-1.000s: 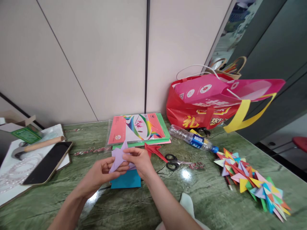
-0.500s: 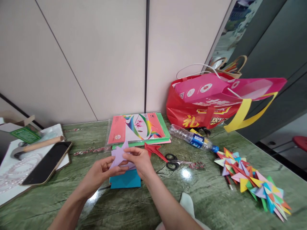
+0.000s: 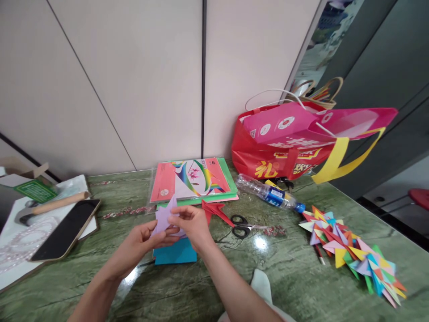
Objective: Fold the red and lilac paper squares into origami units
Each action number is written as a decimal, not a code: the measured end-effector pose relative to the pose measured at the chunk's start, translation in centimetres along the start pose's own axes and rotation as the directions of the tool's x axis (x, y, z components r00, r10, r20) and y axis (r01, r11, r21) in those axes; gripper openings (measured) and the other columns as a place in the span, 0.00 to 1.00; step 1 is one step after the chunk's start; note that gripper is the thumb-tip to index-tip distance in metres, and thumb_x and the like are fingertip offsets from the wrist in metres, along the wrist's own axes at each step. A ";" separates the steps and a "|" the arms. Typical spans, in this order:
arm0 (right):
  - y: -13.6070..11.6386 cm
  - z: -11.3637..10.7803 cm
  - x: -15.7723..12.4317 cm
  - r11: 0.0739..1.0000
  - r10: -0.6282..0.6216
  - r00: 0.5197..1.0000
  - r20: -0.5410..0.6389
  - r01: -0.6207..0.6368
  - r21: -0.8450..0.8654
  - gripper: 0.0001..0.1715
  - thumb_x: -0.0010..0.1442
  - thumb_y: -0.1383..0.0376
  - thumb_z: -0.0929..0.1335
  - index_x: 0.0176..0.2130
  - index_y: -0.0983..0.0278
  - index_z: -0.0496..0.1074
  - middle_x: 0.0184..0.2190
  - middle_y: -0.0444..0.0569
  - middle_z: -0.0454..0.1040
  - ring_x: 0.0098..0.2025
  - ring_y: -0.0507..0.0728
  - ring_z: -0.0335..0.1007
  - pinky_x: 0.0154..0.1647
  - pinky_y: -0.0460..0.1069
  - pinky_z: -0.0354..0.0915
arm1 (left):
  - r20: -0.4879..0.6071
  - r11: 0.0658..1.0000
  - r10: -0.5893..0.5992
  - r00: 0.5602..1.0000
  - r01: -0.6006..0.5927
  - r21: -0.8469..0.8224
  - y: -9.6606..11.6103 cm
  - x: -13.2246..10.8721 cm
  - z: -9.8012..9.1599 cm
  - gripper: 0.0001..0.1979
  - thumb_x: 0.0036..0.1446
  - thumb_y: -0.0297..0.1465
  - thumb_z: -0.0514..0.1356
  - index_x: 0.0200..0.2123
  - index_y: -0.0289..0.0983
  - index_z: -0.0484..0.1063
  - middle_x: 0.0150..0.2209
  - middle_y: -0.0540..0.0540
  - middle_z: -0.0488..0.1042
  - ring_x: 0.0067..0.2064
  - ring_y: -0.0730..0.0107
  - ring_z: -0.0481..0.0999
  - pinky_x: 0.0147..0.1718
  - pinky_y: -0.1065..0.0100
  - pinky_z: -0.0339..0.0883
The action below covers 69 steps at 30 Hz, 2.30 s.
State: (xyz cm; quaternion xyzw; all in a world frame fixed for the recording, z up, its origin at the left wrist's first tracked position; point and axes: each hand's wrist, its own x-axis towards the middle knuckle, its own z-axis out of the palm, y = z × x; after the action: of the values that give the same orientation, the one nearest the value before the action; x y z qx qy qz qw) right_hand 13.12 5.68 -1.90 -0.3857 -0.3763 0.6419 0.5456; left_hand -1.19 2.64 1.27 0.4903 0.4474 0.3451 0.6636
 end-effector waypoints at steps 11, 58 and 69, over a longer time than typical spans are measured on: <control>-0.2 0.0 -0.1 0.999 0.008 0.997 0.070 -0.011 0.043 0.14 0.38 0.63 0.74 0.28 0.65 0.75 0.21 0.43 0.74 0.23 0.49 0.67 0.26 0.45 0.63 | -0.121 0.999 -0.009 0.993 0.013 0.033 -0.4 0.3 -0.3 0.17 0.45 0.37 0.63 0.36 0.31 0.74 0.34 0.38 0.79 0.34 0.56 0.78 0.35 0.60 0.71; 0.6 -0.3 0.0 0.954 -0.026 0.982 0.186 0.080 -0.289 0.27 0.39 0.78 0.63 0.38 0.60 0.74 0.39 0.46 0.74 0.43 0.57 0.67 0.47 0.53 0.60 | -0.300 0.996 0.059 0.952 -0.037 0.077 -0.9 1.0 -0.6 0.22 0.43 0.35 0.63 0.43 0.34 0.70 0.31 0.44 0.78 0.34 0.60 0.76 0.32 0.65 0.69; 0.0 0.3 -0.8 0.813 -0.200 0.950 0.241 0.298 -0.501 0.20 0.41 0.71 0.71 0.37 0.59 0.73 0.41 0.47 0.72 0.41 0.57 0.67 0.39 0.50 0.64 | -0.406 0.979 -0.036 0.913 -0.049 -0.197 -0.9 0.9 -1.4 0.27 0.38 0.38 0.66 0.43 0.32 0.69 0.23 0.47 0.77 0.23 0.67 0.74 0.23 0.69 0.66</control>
State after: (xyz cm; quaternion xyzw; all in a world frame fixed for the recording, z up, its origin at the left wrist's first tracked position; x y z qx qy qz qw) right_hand 12.95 4.91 -1.69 -0.4099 -0.6333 0.4671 0.4613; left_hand -2.13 3.72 0.05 0.3389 0.5368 0.4856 0.6010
